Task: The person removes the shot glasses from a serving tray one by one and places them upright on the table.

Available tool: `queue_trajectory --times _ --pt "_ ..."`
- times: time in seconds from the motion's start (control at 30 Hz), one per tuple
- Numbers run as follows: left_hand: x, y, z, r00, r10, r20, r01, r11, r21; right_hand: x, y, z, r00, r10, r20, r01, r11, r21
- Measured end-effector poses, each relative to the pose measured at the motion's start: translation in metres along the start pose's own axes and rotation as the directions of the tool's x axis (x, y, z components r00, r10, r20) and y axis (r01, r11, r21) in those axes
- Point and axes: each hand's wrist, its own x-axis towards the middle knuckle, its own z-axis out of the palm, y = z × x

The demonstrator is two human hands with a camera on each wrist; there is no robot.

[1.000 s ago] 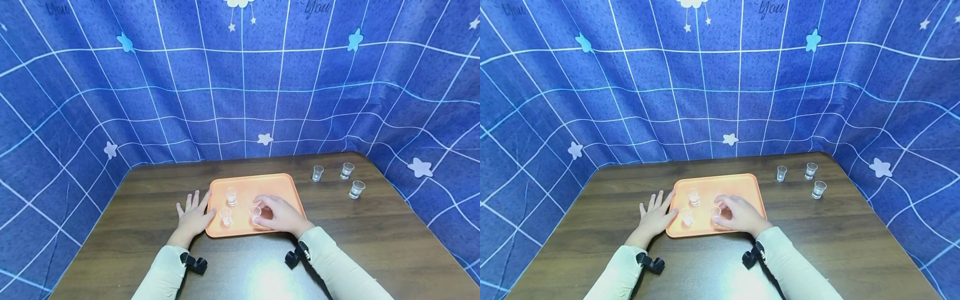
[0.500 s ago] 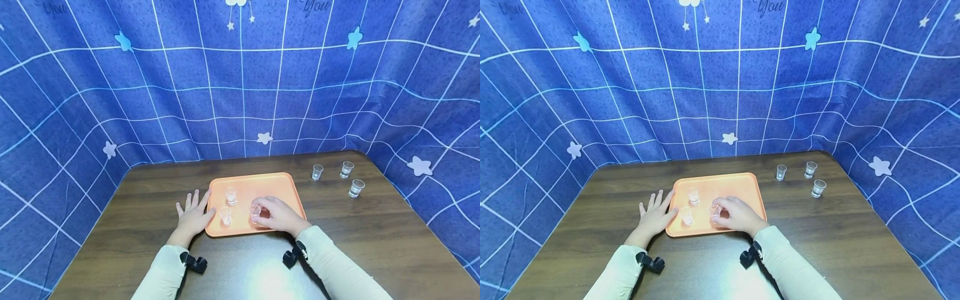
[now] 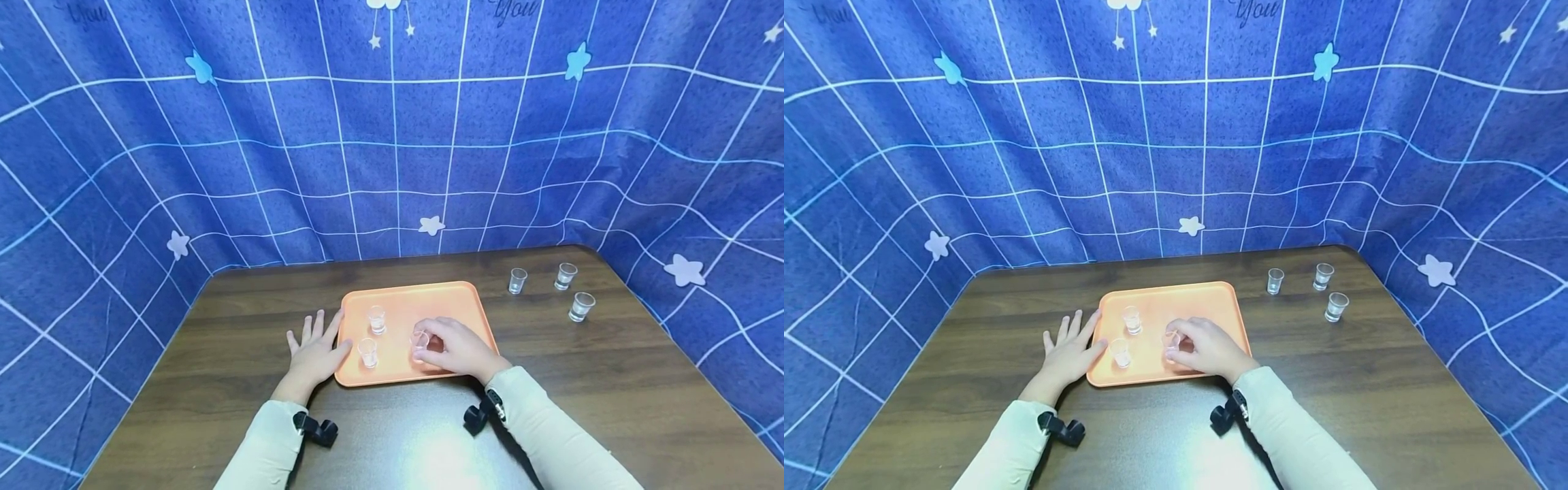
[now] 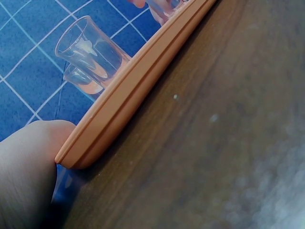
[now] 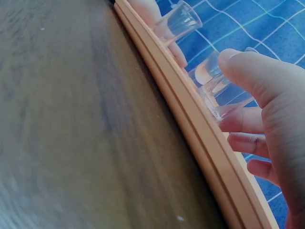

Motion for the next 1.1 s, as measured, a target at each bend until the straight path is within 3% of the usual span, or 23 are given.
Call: queue_trajectory --times 0.43,0.67,0.9,1.1 --pt "-0.001 0.000 0.000 1.000 0.001 -0.003 -0.001 1.000 -0.006 -0.005 0.018 -0.016 0.994 0.004 -0.106 -0.002 1.000 0.021" --pt "-0.001 0.001 0.001 1.000 0.001 -0.008 -0.001 1.000 -0.005 -0.011 0.026 -0.028 0.987 0.076 -0.139 -0.070 0.996 0.049" --pt "0.001 0.000 0.002 1.000 -0.001 -0.012 0.001 1.000 -0.004 -0.018 0.038 -0.039 0.971 0.118 -0.208 -0.106 0.992 0.066" --pt "0.002 -0.002 0.003 1.000 -0.004 -0.008 0.004 1.000 0.000 -0.029 0.050 -0.051 0.942 0.177 -0.286 -0.155 0.983 0.097"
